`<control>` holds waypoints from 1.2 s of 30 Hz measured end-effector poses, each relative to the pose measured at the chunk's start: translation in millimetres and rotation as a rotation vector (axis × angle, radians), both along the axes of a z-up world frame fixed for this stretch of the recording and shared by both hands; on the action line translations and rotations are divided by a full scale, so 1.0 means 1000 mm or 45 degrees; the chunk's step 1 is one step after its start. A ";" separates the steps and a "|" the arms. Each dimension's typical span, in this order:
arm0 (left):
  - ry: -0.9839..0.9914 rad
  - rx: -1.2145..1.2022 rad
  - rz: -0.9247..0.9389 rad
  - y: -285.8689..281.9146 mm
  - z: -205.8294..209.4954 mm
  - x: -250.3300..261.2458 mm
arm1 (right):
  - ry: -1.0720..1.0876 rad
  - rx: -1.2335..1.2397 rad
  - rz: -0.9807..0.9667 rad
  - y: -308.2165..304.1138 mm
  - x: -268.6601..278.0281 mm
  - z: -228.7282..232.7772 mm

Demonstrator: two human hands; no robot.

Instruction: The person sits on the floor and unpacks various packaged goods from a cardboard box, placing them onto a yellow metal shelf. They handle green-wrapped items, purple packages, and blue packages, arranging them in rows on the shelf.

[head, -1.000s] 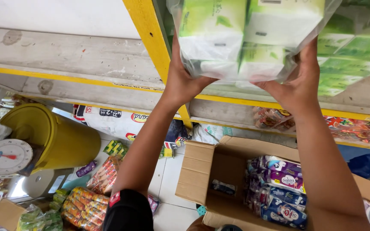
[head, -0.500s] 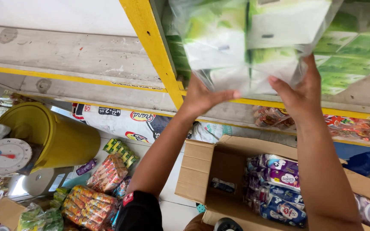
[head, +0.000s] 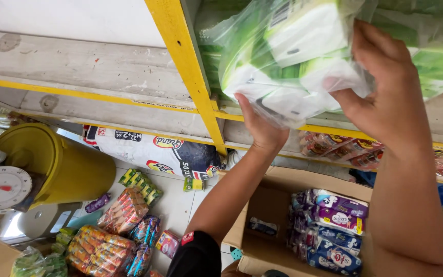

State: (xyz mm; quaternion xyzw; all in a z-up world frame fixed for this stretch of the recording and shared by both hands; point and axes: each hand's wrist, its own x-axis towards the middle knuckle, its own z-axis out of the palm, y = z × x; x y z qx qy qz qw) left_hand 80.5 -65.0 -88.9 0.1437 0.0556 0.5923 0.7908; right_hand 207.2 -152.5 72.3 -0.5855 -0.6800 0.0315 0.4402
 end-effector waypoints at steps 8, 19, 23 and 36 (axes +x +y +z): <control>-0.099 -0.171 -0.014 -0.006 0.016 0.004 | -0.746 0.000 -0.133 0.018 -0.036 0.039; -0.007 -0.077 -0.076 0.020 -0.059 -0.001 | -0.477 0.041 -0.234 0.029 -0.039 0.021; 0.479 -0.024 0.046 0.044 -0.082 -0.015 | -0.108 0.064 -0.137 0.037 -0.030 -0.001; 0.835 0.562 0.438 0.078 0.056 -0.077 | 0.603 0.010 0.007 0.085 0.023 -0.066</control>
